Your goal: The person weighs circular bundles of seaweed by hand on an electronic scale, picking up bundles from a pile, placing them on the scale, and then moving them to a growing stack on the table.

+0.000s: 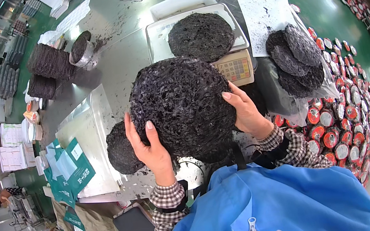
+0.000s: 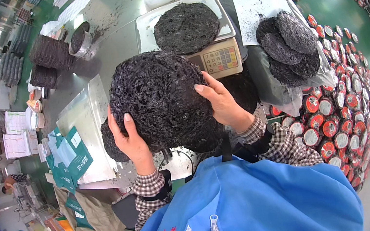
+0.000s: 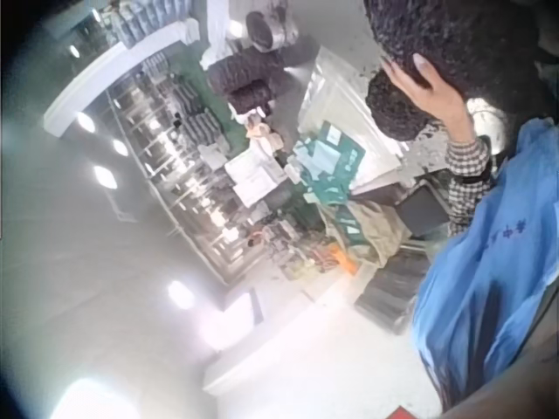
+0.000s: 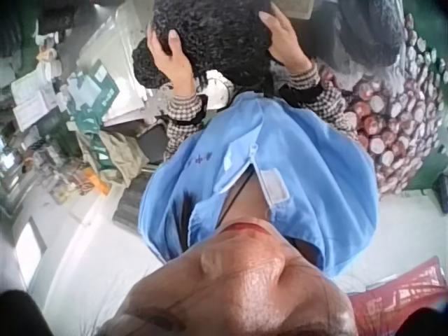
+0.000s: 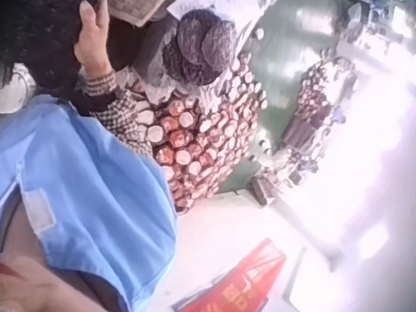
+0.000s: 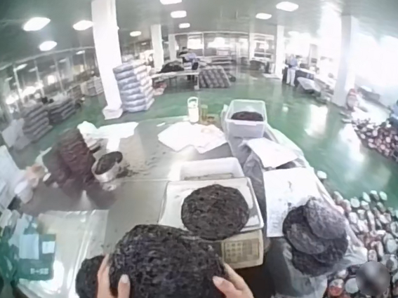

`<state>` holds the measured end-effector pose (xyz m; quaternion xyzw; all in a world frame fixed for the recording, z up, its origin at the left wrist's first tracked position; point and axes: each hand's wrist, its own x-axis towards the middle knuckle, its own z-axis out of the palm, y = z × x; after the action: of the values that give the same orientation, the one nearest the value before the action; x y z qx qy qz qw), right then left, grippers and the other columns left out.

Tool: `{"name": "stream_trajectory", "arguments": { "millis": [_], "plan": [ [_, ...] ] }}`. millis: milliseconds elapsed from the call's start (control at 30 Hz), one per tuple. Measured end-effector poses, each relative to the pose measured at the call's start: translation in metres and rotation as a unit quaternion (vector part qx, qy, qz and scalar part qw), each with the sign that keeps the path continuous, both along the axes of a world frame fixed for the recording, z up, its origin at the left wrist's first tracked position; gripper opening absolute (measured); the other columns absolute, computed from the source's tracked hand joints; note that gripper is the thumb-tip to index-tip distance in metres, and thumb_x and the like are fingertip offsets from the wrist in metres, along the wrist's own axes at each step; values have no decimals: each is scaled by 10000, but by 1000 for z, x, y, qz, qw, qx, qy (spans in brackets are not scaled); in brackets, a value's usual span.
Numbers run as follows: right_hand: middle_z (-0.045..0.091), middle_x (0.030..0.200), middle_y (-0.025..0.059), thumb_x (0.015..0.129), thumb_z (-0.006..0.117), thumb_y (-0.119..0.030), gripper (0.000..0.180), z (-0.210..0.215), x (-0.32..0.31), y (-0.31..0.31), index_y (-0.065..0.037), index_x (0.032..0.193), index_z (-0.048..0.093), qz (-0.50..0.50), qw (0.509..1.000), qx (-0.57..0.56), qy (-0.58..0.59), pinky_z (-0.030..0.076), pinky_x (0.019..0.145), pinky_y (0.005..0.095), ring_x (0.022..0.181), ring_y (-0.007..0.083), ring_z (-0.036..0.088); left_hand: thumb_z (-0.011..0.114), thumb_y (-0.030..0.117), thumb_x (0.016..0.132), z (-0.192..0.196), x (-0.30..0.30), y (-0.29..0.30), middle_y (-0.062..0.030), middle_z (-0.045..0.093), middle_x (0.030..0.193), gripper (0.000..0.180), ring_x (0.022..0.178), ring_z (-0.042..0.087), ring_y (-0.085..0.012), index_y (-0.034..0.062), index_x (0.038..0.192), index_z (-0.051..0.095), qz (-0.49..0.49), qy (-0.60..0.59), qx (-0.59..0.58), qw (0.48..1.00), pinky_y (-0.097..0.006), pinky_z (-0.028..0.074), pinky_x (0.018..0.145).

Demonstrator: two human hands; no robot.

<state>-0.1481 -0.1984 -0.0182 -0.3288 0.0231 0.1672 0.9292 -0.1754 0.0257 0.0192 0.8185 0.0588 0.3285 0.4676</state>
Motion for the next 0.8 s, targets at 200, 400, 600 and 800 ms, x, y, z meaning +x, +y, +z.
{"name": "stream_trajectory", "arguments": {
  "millis": [200, 400, 600, 800],
  "plan": [
    [601, 1177, 79, 974, 549, -142, 436, 27, -21, 6, 46, 1346, 423, -77, 932, -314, -165, 451, 907, 259, 1029, 102, 552, 746, -1, 789, 50, -9, -59, -77, 655, 895, 260, 712, 645, -164, 5, 1042, 683, -182, 4, 43, 982, -261, 536, 613],
    [677, 994, 135, 930, 591, -128, 432, 43, -29, -4, 28, 1315, 470, -92, 856, -467, -203, 503, 808, 291, 880, 117, 618, 740, 24, 763, 48, 6, -80, -87, 623, 783, 177, 607, 620, -161, 10, 871, 600, -122, 95, 70, 985, -282, 522, 543],
    [647, 994, 76, 950, 555, -126, 399, 34, -30, -23, 28, 1311, 483, -73, 910, -380, -151, 472, 785, 238, 869, 77, 551, 703, -45, 760, 39, 13, -89, -61, 602, 691, 141, 572, 596, -109, -6, 856, 608, -179, 79, 7, 981, -239, 504, 534],
    [629, 1016, 56, 968, 516, -126, 367, 25, -27, -42, 40, 1294, 490, -49, 935, -321, -143, 461, 807, 238, 898, 80, 537, 675, -77, 785, 46, 15, -92, -59, 559, 818, 174, 597, 575, -119, 22, 928, 667, -272, 9, 131, 953, -241, 477, 524]
  ]
}}
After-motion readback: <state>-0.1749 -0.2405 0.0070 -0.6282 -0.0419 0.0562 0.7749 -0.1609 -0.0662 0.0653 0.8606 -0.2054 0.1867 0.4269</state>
